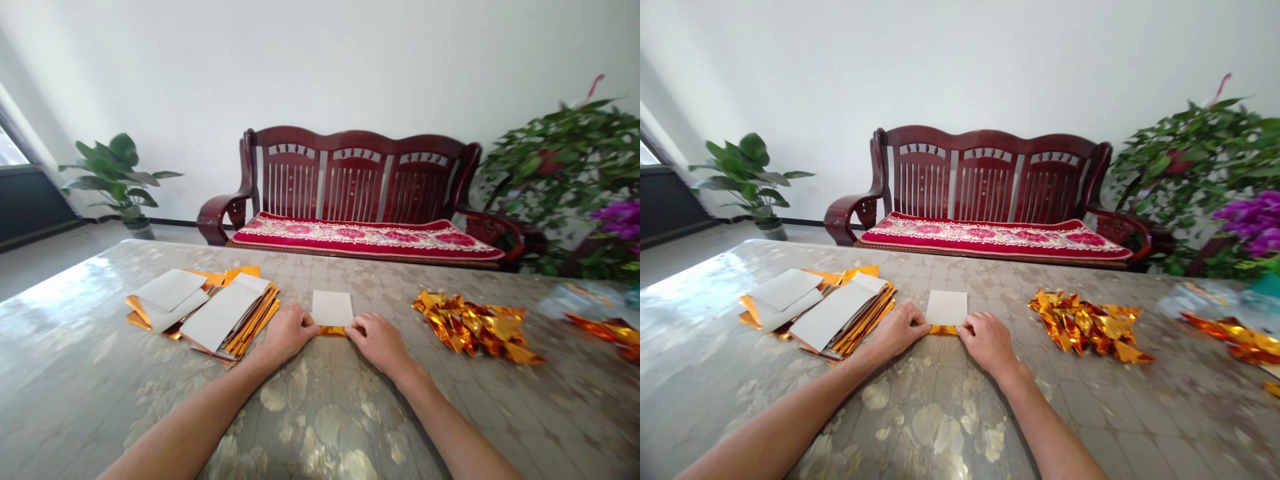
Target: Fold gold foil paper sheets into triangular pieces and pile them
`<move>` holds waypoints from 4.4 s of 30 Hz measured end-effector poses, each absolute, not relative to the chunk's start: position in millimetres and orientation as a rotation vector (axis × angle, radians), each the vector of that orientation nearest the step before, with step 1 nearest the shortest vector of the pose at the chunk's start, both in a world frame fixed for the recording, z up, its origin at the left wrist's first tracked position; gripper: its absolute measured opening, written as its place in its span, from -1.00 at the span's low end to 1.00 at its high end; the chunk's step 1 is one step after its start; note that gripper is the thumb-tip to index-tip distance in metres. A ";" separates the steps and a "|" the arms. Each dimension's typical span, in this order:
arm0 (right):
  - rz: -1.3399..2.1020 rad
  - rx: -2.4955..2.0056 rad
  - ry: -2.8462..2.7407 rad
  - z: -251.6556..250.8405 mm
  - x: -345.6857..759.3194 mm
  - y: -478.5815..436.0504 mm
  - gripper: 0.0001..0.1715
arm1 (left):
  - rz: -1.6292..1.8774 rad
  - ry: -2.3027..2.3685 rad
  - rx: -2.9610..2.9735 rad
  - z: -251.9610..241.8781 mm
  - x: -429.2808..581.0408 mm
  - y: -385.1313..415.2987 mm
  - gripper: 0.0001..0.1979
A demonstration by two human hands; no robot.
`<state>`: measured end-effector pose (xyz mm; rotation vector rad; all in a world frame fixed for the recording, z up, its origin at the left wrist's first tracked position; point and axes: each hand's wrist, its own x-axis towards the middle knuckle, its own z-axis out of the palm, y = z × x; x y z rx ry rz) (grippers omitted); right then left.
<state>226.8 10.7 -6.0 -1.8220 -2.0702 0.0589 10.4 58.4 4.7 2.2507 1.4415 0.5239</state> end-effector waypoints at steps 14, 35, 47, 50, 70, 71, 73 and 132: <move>0.004 -1.869 -2.068 -6.2 223.4 10.6 -0.79 | 0.552 1.560 2.441 -5.1 9.7 59.5 -0.72; -0.100 -1.935 -2.132 -5.4 219.6 11.1 -0.78 | 0.443 1.586 2.647 -6.0 14.7 54.8 -0.69; -0.108 -1.960 -2.120 -5.1 217.8 11.1 -0.80 | 0.393 1.622 2.714 -8.4 17.0 56.3 -0.71; -0.112 -1.958 -2.116 -5.8 217.8 11.3 -0.81 | 0.391 1.624 2.717 -7.9 17.4 55.4 -0.72; -0.130 -1.936 -1.978 -16.5 225.0 12.1 -0.80 | 0.556 1.579 2.627 -5.9 14.9 51.6 -0.82; -0.136 -1.938 -1.969 -17.5 225.3 12.3 -0.80 | 0.599 1.521 2.637 -6.6 14.9 51.9 -0.81; -0.154 -1.931 -1.956 -19.3 225.7 12.9 -0.80 | 0.654 1.338 2.683 -9.3 15.4 52.9 -0.80; -0.052 -1.782 -2.061 -12.8 230.3 10.1 -0.69 | 0.230 1.169 2.916 -0.7 45.0 -6.2 -0.82</move>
